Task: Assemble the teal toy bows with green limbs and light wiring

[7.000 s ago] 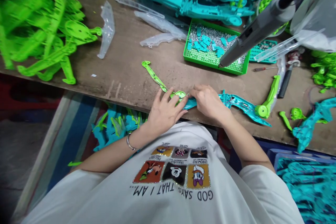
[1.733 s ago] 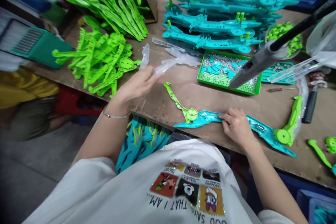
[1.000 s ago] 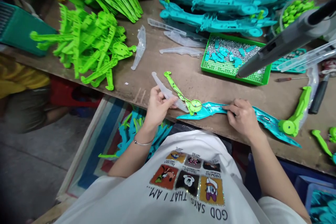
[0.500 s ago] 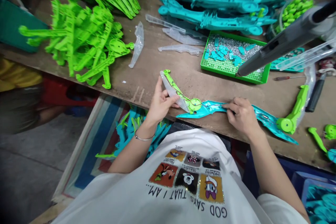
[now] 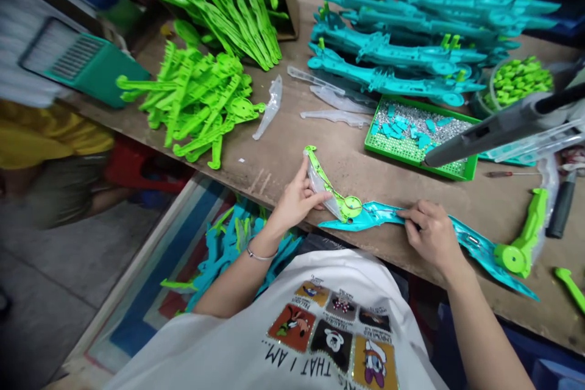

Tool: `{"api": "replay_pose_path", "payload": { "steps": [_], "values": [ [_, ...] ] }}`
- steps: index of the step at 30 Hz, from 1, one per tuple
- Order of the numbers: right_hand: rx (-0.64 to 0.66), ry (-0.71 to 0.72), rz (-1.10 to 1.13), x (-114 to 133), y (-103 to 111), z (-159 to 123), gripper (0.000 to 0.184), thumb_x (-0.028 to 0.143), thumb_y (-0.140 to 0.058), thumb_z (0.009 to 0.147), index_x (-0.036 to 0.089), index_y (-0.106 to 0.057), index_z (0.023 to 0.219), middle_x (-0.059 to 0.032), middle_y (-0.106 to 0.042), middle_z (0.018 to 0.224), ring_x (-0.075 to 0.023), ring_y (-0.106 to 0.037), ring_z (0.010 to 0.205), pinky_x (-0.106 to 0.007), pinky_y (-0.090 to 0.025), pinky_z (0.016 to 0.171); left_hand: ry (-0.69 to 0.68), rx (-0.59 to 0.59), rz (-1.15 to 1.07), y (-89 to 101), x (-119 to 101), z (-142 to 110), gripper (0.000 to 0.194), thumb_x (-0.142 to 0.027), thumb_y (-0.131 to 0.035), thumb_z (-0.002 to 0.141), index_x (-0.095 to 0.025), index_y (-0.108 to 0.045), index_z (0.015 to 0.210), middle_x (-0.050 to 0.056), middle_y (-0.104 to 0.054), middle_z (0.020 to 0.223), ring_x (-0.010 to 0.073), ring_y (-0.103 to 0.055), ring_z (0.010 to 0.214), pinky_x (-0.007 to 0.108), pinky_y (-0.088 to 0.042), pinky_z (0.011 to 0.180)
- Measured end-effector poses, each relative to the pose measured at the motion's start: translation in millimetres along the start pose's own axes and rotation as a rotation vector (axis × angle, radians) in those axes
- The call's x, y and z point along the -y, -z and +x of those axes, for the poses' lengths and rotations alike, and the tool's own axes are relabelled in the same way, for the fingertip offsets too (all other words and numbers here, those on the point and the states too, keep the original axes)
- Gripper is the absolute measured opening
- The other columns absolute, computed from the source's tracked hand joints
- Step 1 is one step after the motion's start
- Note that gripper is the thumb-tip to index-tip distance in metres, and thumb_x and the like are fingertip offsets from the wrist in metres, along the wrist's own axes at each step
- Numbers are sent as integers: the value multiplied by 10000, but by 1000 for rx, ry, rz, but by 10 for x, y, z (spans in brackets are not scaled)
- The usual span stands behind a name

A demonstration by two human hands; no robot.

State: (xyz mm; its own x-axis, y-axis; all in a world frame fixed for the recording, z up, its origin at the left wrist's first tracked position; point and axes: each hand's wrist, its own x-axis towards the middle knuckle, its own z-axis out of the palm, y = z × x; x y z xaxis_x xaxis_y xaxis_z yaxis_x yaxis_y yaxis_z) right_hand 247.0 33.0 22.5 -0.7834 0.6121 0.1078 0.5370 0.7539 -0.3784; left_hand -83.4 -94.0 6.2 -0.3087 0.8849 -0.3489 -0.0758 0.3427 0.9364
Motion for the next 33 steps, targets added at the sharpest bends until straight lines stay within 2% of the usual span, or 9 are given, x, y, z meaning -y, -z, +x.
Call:
{"api": "replay_pose_path", "payload": {
  "steps": [9,16,20,24,27,30,33],
  "values": [
    [-11,10,24,-49,-31,-40,231,147,-586,951,220,-794,1020,-37,-686,835,-196,-662,810,-376,-491,766,-114,-51,233,23,-40,14,1167,-410,-856,806,-207,-118,1686,-82,-619,738,88,-615,613,190,-474,620],
    [6,2,26,-64,-61,-57,235,143,-591,941,235,-776,1055,-37,-675,865,-210,-653,839,-384,-484,774,-124,-51,249,33,-19,30,1141,-425,-853,802,-216,-159,1683,-78,-620,743,98,-632,630,205,-470,648],
    [35,-5,-62,66,65,0,212,148,-589,920,227,-763,1012,-73,-666,938,-243,-636,890,-397,-476,773,-108,-57,235,31,11,53,1132,-426,-862,788,-225,-193,1679,-81,-610,718,106,-628,609,211,-475,632],
    [53,-31,-83,326,308,232,192,133,-578,878,222,-721,970,-95,-682,1039,-273,-635,955,-434,-476,844,-113,-61,289,12,-7,67,1123,-465,-860,785,-223,-221,1676,-58,-650,730,137,-655,633,238,-508,657],
    [66,6,35,580,340,552,204,132,-536,909,221,-688,1012,-97,-702,1021,-278,-638,963,-444,-484,879,-121,-56,353,19,-56,60,1130,-471,-854,791,-209,-207,1679,-40,-688,737,158,-668,655,253,-513,687],
    [110,70,147,833,137,892,276,179,-484,990,208,-671,1190,-120,-708,1080,-290,-639,1013,-458,-492,905,-112,-37,471,51,-129,37,1072,-495,-822,826,-194,-237,1672,-37,-695,681,180,-671,635,267,-497,699],
    [179,115,148,1011,-173,1105,385,284,-478,1040,188,-577,1399,-156,-683,1189,-301,-619,1062,-467,-491,930,-107,-39,717,67,-214,3,991,-567,-768,863,-185,-304,1651,14,-720,682,237,-711,678,288,-474,702]
  ]
}}
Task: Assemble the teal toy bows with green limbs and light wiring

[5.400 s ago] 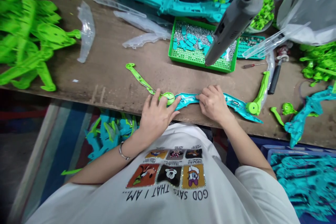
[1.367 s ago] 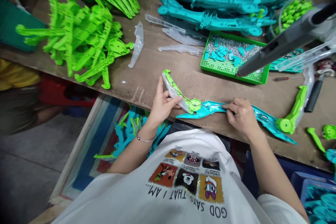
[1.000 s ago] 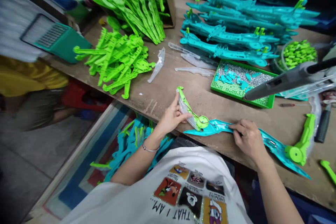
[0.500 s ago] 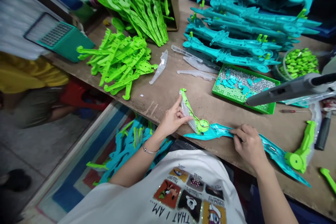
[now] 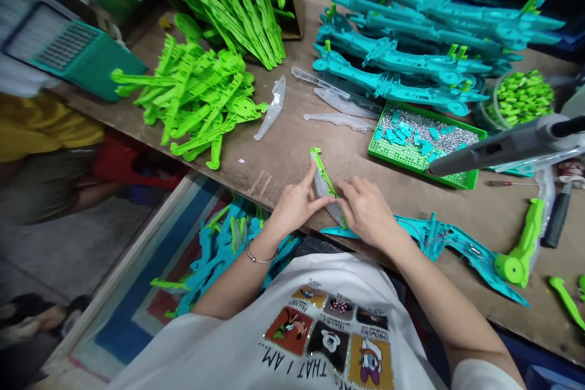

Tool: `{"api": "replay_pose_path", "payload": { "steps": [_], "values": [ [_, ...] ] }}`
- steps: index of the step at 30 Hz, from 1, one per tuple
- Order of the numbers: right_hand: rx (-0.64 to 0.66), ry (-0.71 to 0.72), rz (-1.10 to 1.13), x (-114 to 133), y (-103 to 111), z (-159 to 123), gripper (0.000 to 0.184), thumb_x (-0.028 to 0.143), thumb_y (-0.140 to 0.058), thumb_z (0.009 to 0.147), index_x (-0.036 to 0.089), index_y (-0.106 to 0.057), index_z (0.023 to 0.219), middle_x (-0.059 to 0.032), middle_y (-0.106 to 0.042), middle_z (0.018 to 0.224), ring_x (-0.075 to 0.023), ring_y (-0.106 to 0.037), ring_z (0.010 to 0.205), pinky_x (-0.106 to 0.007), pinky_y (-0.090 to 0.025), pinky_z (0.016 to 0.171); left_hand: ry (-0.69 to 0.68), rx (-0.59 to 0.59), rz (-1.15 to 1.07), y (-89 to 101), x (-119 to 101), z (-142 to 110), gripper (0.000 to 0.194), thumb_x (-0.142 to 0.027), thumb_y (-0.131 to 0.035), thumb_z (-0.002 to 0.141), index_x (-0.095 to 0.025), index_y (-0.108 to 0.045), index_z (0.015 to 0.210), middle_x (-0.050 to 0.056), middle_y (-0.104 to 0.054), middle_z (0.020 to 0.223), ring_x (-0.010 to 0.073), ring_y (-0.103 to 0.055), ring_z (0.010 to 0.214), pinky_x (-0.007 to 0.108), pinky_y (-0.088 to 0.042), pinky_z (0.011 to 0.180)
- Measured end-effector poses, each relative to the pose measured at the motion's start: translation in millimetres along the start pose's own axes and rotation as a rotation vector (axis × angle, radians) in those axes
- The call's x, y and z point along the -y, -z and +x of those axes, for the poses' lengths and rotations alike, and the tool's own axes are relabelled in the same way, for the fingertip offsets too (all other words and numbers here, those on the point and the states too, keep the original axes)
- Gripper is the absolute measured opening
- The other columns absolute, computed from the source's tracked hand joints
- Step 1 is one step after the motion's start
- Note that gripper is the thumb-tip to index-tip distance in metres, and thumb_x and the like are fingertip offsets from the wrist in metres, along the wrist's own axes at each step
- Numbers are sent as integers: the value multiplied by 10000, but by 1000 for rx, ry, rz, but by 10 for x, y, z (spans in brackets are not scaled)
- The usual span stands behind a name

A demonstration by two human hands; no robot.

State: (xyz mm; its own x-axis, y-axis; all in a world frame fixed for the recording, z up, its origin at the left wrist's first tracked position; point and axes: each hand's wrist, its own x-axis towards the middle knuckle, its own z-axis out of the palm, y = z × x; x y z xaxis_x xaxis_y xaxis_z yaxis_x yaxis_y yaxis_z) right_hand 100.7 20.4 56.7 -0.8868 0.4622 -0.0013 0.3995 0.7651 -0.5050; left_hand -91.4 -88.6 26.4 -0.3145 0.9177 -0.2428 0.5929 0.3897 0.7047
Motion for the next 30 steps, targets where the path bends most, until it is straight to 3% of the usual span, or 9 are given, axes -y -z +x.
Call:
{"api": "replay_pose_path", "payload": {
  "steps": [5,9,10,11,14,17,22,25,30],
  "values": [
    [72,27,-56,12,-262,80,492,423,-511,1043,181,-527,1471,-165,-644,1242,-305,-586,1069,-477,-489,927,45,-26,461,76,-151,-42,866,-713,-538,946,-173,-397,1609,199,-789,934,335,-775,853,336,-493,742],
    [89,11,-20,2,-253,54,477,423,-507,1047,199,-538,1467,-151,-635,1241,-292,-582,1084,-475,-492,941,-51,41,495,355,-123,139,574,-593,-439,1038,-217,-624,1431,167,-797,923,310,-779,878,349,-533,787],
    [98,0,-21,6,-246,54,488,425,-504,1048,190,-533,1474,-151,-633,1237,-293,-581,1088,-476,-493,946,-117,48,460,479,-76,263,483,-547,-447,1047,-250,-694,1337,144,-802,957,297,-777,910,354,-545,819],
    [106,-8,-23,13,-241,57,503,426,-499,1049,177,-524,1485,-153,-631,1235,-295,-579,1093,-477,-493,952,-161,-42,417,616,-16,426,422,-483,-441,1060,-249,-738,1249,135,-801,998,283,-770,957,364,-550,875],
    [119,-31,-30,29,-236,64,522,426,-478,1054,160,-509,1503,-159,-626,1237,-298,-579,1099,-484,-494,970,-265,-475,266,1036,192,1123,317,-275,-494,1031,-181,-703,1250,141,-755,1197,260,-707,1145,407,-501,1072],
    [132,-50,-16,37,-236,63,522,427,-460,1059,157,-512,1503,-160,-627,1227,-302,-584,1112,-499,-499,990,-218,-697,172,1344,336,1943,245,-158,-601,953,-153,-668,1189,146,-724,1181,285,-666,1200,455,-473,1118],
    [139,-69,6,61,-228,68,529,436,-451,1062,159,-507,1509,-167,-628,1227,-308,-594,1138,-522,-507,1011,0,-743,171,1545,313,2902,567,-113,-780,835,-131,-536,1347,221,-569,1414,352,-609,1319,462,-455,1136],
    [131,-82,-5,79,-229,78,528,438,-461,1058,161,-513,1505,-164,-629,1221,-310,-600,1134,-525,-508,1012,111,-714,219,1597,240,3165,649,-151,-799,834,-111,-488,1402,257,-497,1486,375,-620,1311,465,-477,1113],
    [106,-82,-16,97,-240,90,507,422,-487,1050,168,-529,1488,-156,-639,1199,-302,-604,1108,-507,-518,989,202,-693,224,1726,136,3386,552,-129,-684,902,-60,-486,1413,272,-580,1409,383,-609,1327,514,-455,1130]
  ]
}}
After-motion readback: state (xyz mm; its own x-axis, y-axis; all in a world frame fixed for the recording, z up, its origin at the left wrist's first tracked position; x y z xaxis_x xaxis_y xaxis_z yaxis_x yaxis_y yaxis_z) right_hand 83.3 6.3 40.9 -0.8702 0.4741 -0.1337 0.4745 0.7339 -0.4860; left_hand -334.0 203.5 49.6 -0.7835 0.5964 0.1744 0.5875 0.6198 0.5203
